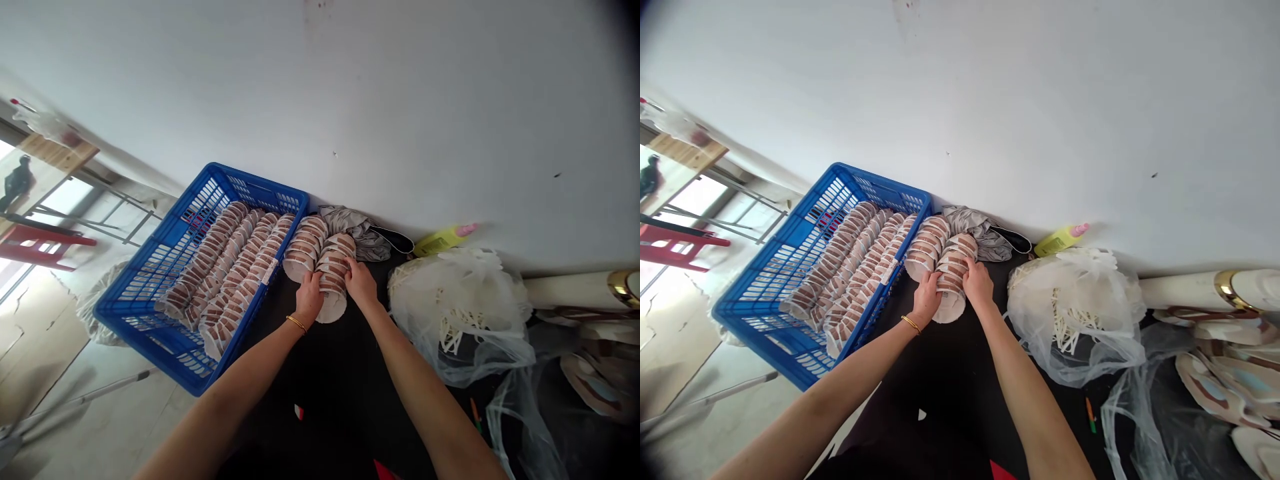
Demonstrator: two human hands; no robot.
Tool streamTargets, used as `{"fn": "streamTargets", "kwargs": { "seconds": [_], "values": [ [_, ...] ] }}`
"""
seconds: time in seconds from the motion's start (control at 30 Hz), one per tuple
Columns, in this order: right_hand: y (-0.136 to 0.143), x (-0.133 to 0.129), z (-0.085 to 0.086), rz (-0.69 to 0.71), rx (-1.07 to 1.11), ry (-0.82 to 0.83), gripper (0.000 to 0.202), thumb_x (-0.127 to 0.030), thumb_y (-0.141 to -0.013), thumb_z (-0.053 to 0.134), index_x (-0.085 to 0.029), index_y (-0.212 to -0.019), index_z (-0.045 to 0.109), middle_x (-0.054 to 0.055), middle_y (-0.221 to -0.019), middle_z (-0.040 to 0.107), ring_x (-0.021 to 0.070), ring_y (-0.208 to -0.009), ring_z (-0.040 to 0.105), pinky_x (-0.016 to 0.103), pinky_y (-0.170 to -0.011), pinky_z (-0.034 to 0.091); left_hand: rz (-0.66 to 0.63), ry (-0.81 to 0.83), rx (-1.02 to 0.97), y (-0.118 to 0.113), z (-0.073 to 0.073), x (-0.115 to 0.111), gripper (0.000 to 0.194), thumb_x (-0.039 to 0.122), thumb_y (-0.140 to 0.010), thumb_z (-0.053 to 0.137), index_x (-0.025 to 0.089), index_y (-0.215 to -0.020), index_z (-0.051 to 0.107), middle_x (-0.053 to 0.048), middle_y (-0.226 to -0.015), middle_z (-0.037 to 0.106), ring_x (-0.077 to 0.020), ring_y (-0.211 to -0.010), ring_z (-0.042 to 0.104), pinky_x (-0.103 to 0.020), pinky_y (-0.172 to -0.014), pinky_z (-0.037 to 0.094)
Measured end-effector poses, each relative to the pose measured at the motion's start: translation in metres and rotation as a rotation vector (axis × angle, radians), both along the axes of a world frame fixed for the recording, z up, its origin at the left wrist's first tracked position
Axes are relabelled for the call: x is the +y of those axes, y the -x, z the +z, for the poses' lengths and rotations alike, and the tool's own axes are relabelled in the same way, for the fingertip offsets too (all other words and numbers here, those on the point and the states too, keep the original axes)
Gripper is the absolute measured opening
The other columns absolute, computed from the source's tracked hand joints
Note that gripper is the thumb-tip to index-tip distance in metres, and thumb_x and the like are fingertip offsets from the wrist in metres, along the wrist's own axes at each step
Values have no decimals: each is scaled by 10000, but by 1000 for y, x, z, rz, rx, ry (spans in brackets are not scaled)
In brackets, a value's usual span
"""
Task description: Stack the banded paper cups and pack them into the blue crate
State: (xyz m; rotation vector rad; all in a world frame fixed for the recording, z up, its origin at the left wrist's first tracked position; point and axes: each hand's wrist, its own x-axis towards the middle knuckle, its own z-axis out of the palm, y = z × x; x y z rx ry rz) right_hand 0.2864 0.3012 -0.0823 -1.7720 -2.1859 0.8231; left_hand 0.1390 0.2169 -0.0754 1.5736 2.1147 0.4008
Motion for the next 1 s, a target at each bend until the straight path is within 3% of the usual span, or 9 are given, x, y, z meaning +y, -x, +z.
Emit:
{"fn": "streamTargets", "kwargs": {
  "seconds": [0.23, 0.43, 0.53, 0.6, 0.73, 1.0],
  "values": [
    [-2, 17, -17, 23, 114, -65, 449, -77, -762, 504, -215, -1172, 626, 135, -1396, 400, 338, -1330, 361, 502, -1085, 364, 0, 9, -2, 1, 3, 1, 450, 101, -875, 540, 222, -1309, 525, -95, -1269, 556, -244, -1212, 559, -327, -926, 523],
    [-9, 49, -33, 63, 277, 39, 317, -123, -685, 540, -237, -968, 626, 66, -1143, 590, 266, -1143, 535, 490, -1071, 388, -3, 25, 2, 1, 3, 2, 457, 110, -883, 532, 234, -1323, 516, -89, -1284, 550, -244, -1234, 548, -322, -936, 513],
    [-12, 61, -36, 20, 331, 114, 289, -201, -702, 562, -226, -986, 614, 55, -1096, 619, 244, -1060, 577, 441, -1017, 442, -7, 28, 6, 1, 1, 3, 457, 117, -885, 535, 230, -1326, 514, -89, -1282, 548, -248, -1216, 559, -323, -923, 517],
    [-10, 67, -37, -43, 355, 162, 424, -280, -723, 601, -203, -1138, 571, 86, -1168, 617, 257, -1081, 586, 439, -1012, 454, -9, 27, 10, 1, 0, 4, 454, 126, -887, 540, 228, -1329, 515, -91, -1276, 549, -250, -1184, 574, -327, -909, 523],
    [-1, 74, -37, -155, 399, 247, 849, -381, -697, 712, -162, -1432, 347, 180, -1407, 508, 303, -1242, 544, 462, -1074, 421, -8, 21, 17, 0, -1, 4, 447, 141, -887, 556, 221, -1325, 522, -101, -1268, 551, -259, -1146, 586, -338, -878, 535],
    [8, 64, -31, -258, 464, 340, 1191, -488, -628, 807, -144, -1565, 159, 215, -1533, 411, 332, -1371, 467, 471, -1129, 387, -8, -6, 14, -3, 1, 2, 460, 103, -875, 539, 237, -1315, 538, -90, -1253, 561, -247, -1138, 582, -309, -858, 527]
  ]
}}
